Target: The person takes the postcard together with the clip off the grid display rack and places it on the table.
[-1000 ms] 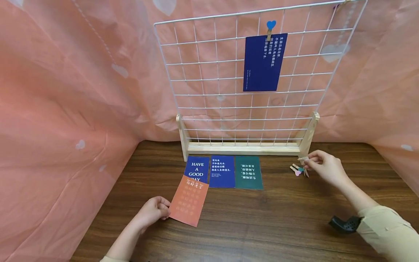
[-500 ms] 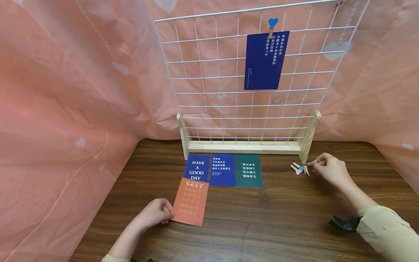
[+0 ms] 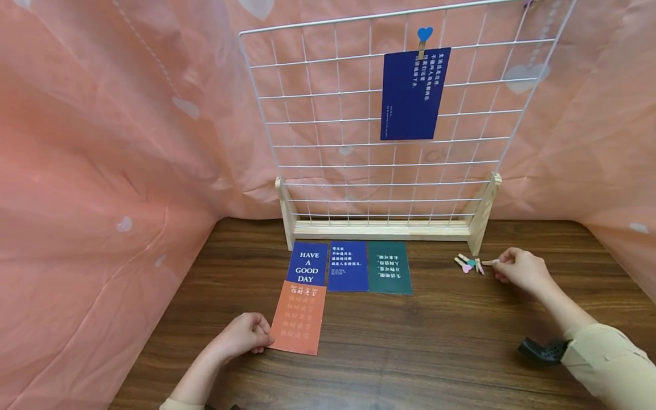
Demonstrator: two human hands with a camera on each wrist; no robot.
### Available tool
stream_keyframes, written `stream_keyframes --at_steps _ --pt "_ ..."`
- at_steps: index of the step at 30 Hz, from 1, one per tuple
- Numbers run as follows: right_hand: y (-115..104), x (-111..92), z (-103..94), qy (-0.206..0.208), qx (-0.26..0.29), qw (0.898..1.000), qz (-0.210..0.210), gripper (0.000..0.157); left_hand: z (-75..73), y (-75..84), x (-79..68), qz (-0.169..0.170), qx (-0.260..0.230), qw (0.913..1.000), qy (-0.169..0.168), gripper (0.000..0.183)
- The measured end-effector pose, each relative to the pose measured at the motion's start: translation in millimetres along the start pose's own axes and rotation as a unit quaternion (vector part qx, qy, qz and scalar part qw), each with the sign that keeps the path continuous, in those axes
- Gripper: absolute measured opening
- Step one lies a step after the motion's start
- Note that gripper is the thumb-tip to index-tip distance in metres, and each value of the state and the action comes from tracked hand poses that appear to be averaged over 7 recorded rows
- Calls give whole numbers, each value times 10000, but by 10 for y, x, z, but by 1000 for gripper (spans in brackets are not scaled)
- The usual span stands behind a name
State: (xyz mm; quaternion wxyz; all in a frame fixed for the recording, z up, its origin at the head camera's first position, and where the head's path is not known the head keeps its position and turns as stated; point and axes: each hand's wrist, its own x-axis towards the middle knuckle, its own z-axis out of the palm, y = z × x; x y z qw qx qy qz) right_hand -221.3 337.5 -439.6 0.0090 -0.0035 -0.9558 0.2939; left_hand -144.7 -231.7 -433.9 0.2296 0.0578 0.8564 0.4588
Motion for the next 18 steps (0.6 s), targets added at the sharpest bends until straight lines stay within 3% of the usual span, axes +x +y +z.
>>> stream_keyframes --at_steps 5,13,16,18 --pt "14 -15 -17 -414 132 9990 85 25 -5 7 -16 43 -25 10000 -47 14" --pt "-13 -48 -18 -465 36 9989 63 27 -5 89 4 204 -227 9994 -162 13" --pt "-24 -53 -18 -496 -95 9987 12 26 -11 120 71 354 -168 9992 0 14" --pt "-24 -50 -14 -547 -163 9984 -5 26 -16 194 113 485 4 9983 329 13"
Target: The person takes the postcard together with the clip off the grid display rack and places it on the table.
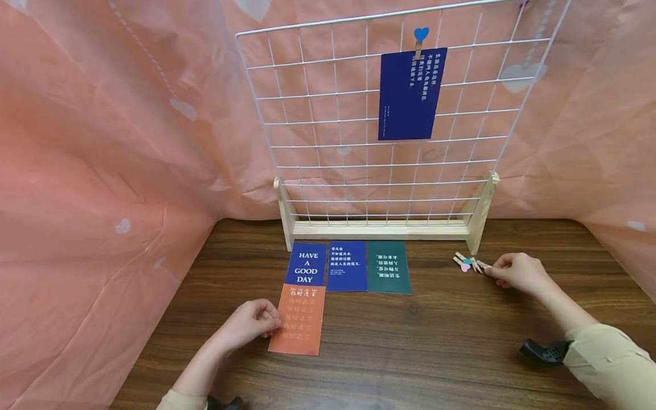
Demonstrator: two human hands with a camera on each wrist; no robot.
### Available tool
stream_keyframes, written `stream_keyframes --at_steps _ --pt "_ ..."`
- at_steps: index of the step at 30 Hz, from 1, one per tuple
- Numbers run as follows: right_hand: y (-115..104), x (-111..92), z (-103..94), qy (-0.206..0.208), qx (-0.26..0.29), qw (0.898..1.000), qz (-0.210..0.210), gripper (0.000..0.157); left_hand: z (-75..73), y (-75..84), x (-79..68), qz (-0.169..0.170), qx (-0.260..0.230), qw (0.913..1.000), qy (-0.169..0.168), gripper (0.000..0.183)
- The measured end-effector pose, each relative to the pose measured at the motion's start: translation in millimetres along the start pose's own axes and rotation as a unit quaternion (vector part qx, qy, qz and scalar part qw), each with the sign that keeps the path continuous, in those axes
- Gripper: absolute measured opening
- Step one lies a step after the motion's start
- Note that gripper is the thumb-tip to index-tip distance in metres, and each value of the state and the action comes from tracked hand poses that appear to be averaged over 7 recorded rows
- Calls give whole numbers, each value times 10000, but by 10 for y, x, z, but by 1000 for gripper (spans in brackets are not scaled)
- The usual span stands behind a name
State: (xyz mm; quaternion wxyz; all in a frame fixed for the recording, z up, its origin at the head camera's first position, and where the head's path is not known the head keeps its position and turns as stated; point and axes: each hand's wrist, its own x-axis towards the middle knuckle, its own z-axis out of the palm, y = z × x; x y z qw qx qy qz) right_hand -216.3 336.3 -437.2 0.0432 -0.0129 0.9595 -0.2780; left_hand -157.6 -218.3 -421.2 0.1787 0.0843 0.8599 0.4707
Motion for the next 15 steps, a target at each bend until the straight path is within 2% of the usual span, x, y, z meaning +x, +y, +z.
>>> stream_keyframes --at_steps 4,6,10,15 --pt "-8 4 0 -148 -66 9999 45 28 -7 245 73 270 198 9964 778 11" --pt "-12 3 -2 -210 -71 9997 80 29 -13 418 84 424 172 9938 1010 9" --pt "-21 -3 -14 -254 -120 9996 75 30 -28 721 95 736 -101 9902 1185 10" --pt "-62 4 -42 -164 -101 9998 -17 29 -18 871 195 916 -385 9866 1291 14"
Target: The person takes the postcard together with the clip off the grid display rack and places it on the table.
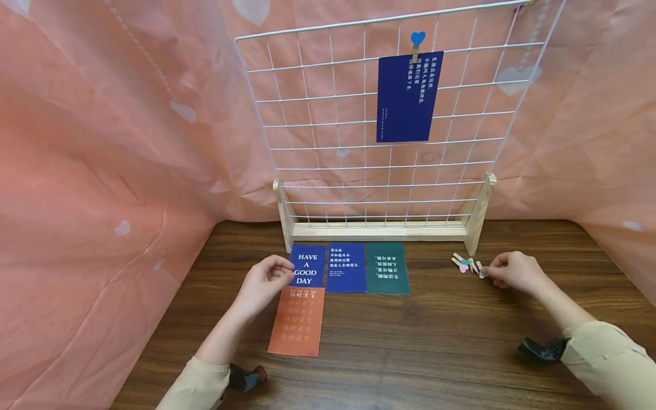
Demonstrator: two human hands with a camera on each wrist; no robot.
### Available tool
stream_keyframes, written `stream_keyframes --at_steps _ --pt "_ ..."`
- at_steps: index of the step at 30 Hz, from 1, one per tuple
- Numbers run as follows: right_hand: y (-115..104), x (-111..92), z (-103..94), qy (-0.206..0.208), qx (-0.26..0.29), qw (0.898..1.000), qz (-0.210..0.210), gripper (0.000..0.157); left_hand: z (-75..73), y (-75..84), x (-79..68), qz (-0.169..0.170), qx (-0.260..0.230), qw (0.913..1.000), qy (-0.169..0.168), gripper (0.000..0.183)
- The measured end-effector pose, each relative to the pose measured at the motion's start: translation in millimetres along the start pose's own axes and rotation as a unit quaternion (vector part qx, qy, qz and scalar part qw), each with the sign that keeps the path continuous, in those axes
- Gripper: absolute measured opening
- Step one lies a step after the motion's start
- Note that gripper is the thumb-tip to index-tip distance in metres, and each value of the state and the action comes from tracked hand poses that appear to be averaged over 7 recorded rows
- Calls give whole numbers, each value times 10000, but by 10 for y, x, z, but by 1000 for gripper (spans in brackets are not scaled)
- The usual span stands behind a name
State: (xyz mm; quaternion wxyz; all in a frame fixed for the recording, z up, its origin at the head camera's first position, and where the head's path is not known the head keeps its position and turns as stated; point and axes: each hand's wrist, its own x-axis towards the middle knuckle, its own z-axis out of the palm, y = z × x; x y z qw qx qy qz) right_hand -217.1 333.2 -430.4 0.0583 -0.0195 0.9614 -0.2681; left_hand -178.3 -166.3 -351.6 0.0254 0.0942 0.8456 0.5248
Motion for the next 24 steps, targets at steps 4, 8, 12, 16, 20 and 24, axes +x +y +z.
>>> stream_keyframes --at_steps 4,8,12,16,20,24 --pt "-71 21 -57 287 -127 9993 -209 27 65 80 110 96 -198 9998 4 14" --pt "-205 46 -161 606 -200 9970 -448 31 119 216 216 193 -283 9994 6 15" --pt "-387 108 -300 875 -201 9935 -703 32 161 396 328 360 -342 9987 60 17" --pt "-631 186 -477 1129 -208 9889 -944 32 212 590 452 582 -496 9971 32 16" --pt "-940 260 -703 1348 -182 9848 -1076 37 290 749 573 860 -692 9939 -60 18" --pt "-1234 324 -922 1578 -146 9798 -1221 41 369 860 692 1098 -926 9896 -68 18"
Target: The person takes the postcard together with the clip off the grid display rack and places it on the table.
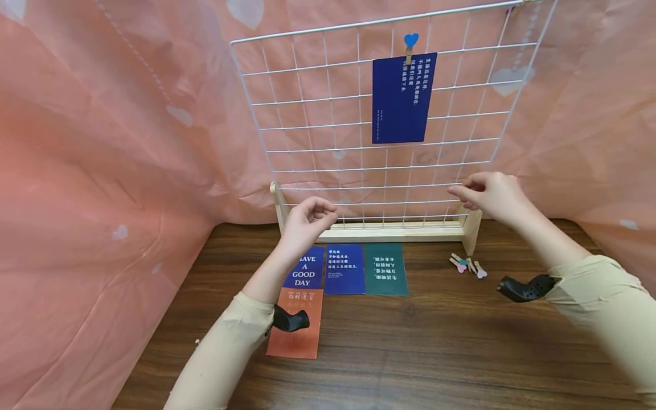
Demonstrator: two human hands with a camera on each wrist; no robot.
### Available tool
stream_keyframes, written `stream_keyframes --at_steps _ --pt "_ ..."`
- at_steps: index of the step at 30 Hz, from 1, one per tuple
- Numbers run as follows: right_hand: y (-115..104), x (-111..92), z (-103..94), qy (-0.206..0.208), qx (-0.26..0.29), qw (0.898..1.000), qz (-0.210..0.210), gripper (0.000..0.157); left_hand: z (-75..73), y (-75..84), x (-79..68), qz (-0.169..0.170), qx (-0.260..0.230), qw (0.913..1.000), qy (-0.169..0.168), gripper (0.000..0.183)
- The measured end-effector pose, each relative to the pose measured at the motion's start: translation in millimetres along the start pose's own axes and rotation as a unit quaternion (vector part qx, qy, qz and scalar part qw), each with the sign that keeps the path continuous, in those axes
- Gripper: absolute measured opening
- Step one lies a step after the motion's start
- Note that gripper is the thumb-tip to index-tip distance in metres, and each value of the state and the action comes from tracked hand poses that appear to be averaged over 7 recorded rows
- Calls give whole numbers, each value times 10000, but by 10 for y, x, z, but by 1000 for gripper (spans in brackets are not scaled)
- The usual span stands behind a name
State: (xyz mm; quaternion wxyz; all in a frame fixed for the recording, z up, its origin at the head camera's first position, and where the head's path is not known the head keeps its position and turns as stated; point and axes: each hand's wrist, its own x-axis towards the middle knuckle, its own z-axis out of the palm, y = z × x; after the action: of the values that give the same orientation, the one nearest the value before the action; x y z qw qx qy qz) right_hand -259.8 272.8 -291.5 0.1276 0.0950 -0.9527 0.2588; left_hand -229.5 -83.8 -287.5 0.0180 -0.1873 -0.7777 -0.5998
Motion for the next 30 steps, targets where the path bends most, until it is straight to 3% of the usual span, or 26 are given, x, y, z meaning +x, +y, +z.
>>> stream_keyframes --at_steps 8,14,21,25,30 --pt "-401 290 -276 506 -21 9978 -437 40 135 -92 399 222 -523 9981 215 21" --pt "-641 489 -403 750 63 9951 -648 40 253 9 680 611 -869 9925 612 17" --pt "-885 650 -513 1148 190 9883 -990 45 355 93 925 686 -1030 9836 1310 10" --pt "-1000 723 -563 1382 179 9840 -1110 46 389 151 1041 748 -1153 9802 1425 13" --pt "-1129 833 -644 1669 53 9787 -1195 43 430 262 1154 790 -894 9827 1414 15"
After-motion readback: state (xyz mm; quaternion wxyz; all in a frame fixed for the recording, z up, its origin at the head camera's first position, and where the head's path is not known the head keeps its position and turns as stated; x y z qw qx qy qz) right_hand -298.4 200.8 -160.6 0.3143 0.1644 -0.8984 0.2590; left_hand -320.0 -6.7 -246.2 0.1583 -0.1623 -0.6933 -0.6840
